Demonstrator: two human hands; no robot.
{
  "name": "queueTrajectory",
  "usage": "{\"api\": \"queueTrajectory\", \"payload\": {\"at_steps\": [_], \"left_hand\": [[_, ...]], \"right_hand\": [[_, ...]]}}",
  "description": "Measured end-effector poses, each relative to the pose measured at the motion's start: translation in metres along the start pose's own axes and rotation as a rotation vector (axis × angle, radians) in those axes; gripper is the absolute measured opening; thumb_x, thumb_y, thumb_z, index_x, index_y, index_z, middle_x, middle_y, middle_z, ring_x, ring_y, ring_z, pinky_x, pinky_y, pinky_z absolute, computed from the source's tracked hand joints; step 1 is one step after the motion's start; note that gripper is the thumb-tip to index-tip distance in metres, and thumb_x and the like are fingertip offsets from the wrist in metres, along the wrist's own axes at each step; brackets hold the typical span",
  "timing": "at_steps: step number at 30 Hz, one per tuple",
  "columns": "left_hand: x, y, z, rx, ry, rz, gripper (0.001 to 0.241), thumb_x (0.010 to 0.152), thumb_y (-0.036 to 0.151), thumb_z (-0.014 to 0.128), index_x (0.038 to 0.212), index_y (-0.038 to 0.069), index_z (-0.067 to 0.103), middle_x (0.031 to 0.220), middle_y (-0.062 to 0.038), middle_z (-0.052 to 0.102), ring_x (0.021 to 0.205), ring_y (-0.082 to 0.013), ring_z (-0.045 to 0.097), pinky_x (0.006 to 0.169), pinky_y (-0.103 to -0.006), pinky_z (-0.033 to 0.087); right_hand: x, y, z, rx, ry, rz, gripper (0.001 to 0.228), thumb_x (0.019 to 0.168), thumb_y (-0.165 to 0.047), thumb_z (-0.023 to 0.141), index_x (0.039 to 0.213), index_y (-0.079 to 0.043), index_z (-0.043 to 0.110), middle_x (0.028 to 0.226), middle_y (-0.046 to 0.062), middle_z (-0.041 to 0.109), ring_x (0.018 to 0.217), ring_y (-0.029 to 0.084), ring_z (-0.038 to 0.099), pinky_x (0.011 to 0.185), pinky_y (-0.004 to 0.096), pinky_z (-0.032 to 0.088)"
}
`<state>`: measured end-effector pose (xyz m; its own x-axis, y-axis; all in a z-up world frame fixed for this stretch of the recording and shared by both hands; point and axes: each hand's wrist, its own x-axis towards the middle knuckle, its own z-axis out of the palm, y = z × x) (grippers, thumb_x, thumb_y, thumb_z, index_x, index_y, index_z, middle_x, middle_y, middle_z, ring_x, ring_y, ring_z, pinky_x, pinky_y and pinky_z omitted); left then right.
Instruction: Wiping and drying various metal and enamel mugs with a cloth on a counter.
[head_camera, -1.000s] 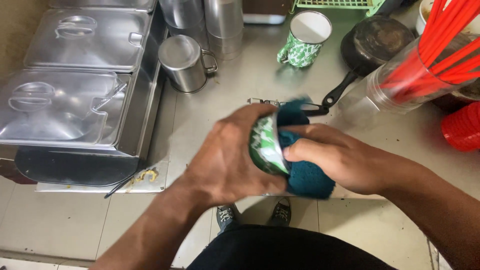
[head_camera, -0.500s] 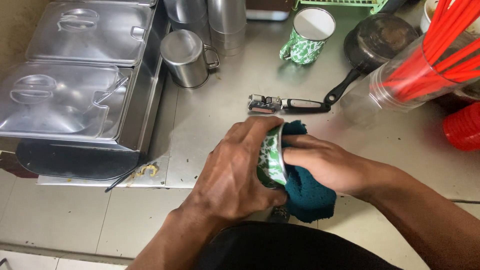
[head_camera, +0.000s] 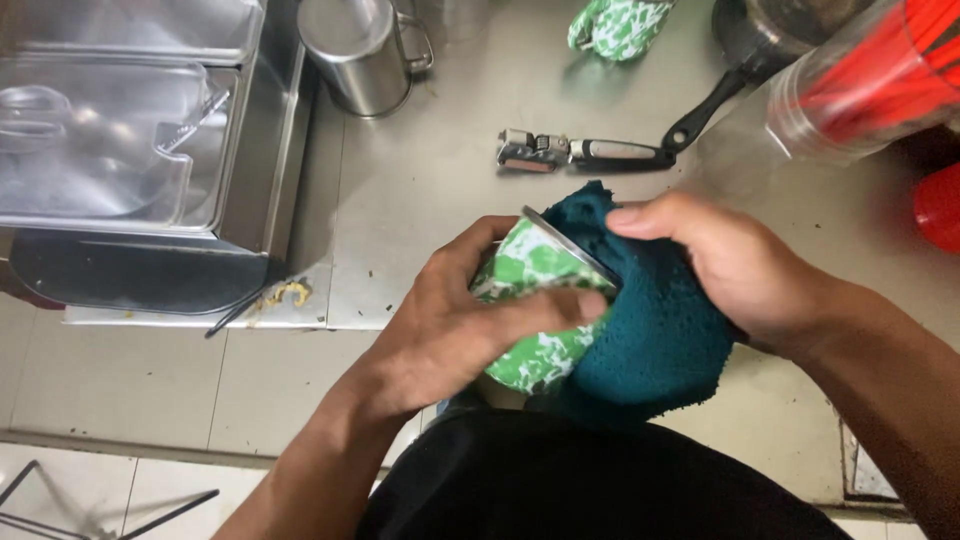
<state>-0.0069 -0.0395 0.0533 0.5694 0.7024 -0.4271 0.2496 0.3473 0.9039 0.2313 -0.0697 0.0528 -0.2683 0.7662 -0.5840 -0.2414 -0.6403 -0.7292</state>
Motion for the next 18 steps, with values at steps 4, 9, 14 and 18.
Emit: {"api": "queueTrajectory", "payload": {"at_steps": [4, 9, 14, 18], "left_hand": [[-0.001, -0.002, 0.009, 0.232, 0.013, 0.155, 0.103, 0.065, 0.051, 0.084, 0.145, -0.001, 0.047, 0.113, -0.019, 0.073, 0.100, -0.0308, 0.072, 0.082, -0.0389, 0.061], [-0.006, 0.002, 0.017, 0.314, 0.007, 0.202, 0.103, 0.060, 0.049, 0.081, 0.143, -0.003, 0.049, 0.106, -0.019, 0.078, 0.090, -0.0282, 0.078, 0.079, -0.0347, 0.063], [-0.002, 0.002, 0.007, 0.310, 0.054, 0.215, 0.104, 0.063, 0.053, 0.084, 0.145, -0.002, 0.049, 0.110, -0.018, 0.077, 0.095, -0.0270, 0.076, 0.082, -0.0352, 0.061], [0.002, 0.003, 0.000, 0.196, 0.099, 0.267, 0.103, 0.064, 0.053, 0.085, 0.143, -0.005, 0.050, 0.112, -0.017, 0.078, 0.102, -0.0266, 0.074, 0.089, -0.0358, 0.059]], "right_hand": [[0.010, 0.019, -0.012, -0.090, 0.009, 0.189, 0.049, 0.100, -0.038, 0.049, 0.111, 0.003, 0.074, 0.089, 0.015, 0.077, 0.071, 0.023, 0.069, 0.069, 0.037, 0.056], [0.009, 0.019, -0.023, -0.179, 0.098, 0.323, 0.041, 0.098, -0.031, 0.047, 0.105, 0.000, 0.074, 0.083, 0.013, 0.075, 0.067, 0.022, 0.066, 0.063, 0.037, 0.054], [0.008, 0.003, -0.008, -0.410, -0.067, -0.028, 0.043, 0.100, -0.027, 0.051, 0.118, 0.006, 0.073, 0.100, 0.015, 0.077, 0.087, 0.020, 0.070, 0.080, 0.032, 0.054], [-0.005, -0.016, 0.012, -0.258, 0.080, -0.188, 0.050, 0.091, -0.021, 0.056, 0.133, 0.004, 0.067, 0.116, 0.019, 0.075, 0.101, 0.024, 0.071, 0.088, 0.035, 0.056]]}}
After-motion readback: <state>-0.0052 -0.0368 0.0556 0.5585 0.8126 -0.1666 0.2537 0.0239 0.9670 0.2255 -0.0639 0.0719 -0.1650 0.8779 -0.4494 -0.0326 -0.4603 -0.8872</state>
